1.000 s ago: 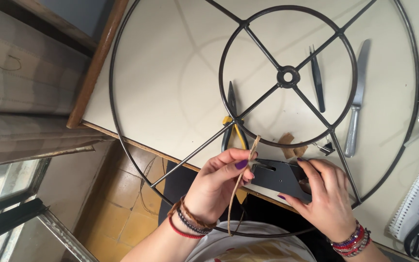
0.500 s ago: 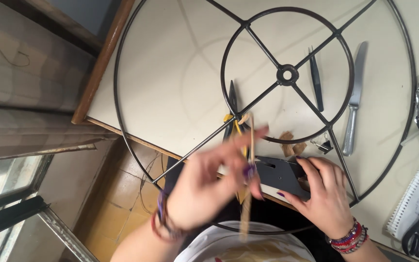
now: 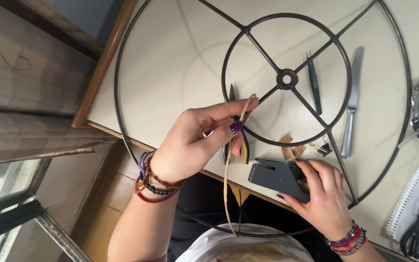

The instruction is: Decorating a circular metal lampshade frame by wrapping twine and securing it with a stapler and hot glue gun

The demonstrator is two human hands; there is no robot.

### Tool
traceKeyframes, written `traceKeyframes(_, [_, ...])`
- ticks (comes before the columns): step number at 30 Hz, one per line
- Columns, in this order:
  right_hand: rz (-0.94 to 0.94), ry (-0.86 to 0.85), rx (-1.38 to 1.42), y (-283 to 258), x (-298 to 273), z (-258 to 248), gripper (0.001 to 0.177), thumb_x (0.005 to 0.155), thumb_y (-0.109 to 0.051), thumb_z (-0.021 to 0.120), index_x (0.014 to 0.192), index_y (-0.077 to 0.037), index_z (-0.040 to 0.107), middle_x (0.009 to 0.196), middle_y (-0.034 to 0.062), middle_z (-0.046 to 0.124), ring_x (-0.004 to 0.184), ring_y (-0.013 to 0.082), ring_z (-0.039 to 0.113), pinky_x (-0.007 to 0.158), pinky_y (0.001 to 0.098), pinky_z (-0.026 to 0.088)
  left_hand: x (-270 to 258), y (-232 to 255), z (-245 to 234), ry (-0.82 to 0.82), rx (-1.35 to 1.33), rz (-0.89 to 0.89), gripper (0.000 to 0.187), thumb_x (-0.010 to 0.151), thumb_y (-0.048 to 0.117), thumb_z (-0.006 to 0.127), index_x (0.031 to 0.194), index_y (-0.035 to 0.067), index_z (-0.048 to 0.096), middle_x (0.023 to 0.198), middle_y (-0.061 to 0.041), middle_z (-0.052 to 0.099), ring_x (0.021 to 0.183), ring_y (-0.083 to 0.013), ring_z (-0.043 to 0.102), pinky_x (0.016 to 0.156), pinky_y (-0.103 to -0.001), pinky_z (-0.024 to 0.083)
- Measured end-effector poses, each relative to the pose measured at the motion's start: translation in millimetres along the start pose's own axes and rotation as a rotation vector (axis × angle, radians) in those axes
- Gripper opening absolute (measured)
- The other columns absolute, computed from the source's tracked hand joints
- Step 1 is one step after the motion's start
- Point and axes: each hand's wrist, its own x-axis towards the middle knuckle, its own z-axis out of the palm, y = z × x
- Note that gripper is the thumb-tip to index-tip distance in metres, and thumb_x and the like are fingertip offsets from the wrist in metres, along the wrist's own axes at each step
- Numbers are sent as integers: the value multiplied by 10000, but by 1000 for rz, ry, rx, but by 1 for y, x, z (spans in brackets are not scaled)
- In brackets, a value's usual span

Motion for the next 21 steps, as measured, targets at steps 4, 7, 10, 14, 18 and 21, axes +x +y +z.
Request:
traceKeyframes(4, [1, 3, -11, 0, -1, 1, 802, 778, -598, 756, 1355, -57, 622, 1276, 91, 563, 1136, 295, 562, 1050, 446, 462, -11, -2, -3, -13, -46, 52, 413, 1073, 96, 455, 1465, -18, 514, 727, -40, 624, 748, -137, 621, 1062, -331, 493])
traceKeyframes(7, [-8, 0, -20, 0, -1, 1, 804, 775, -588, 770, 1355, -52, 619, 1277, 95, 563, 1144, 292, 564, 1052, 445, 463, -26, -2, -2, -10, 8, 80, 386, 1079, 109, 481, 1445, -5, 531, 729, -32, 680, 745, -99, 698, 1197, -377, 459])
traceKeyframes(10, [1, -7, -23, 0, -1, 2, 817, 774, -612, 752, 1356, -54, 622, 1279, 94, 565, 1137, 290, 562, 1057, 448, 458, -49, -8, 0, -35, -2, 24, 413, 1071, 156, 505, 1453, 5, 540, 719, 11, 676, 748, -75, 698, 1077, -322, 523])
traceKeyframes(14, [1, -16, -40, -1, -2, 1, 823, 774, -616, 746, 1365, -59, 614, 1286, 93, 562, 1165, 294, 565, 1051, 444, 459, -67, -18, 5, -212, 66, 19, 330, 981, 40, 511, 1284, 61, 642, 736, 5, 714, 628, -81, 653, 633, -236, 538])
traceKeyframes(18, [-35, -30, -21, -6, 2, -4, 848, 799, -544, 759, 1435, -24, 550, 1368, 121, 538, 1231, 302, 574, 1087, 447, 486, -77, -53, 15, -201, 305, -73, 297, 899, 175, 618, 1181, 108, 680, 978, 16, 754, 732, -162, 703, 732, -284, 554])
traceKeyframes(21, [-51, -31, -33, -8, 3, -7, 839, 811, -521, 755, 1444, -14, 538, 1384, 130, 537, 1264, 306, 576, 1108, 438, 493, -73, -52, 22, -156, 225, -122, 463, 934, 380, 681, 1289, 108, 560, 906, 94, 767, 762, -111, 685, 858, -275, 520])
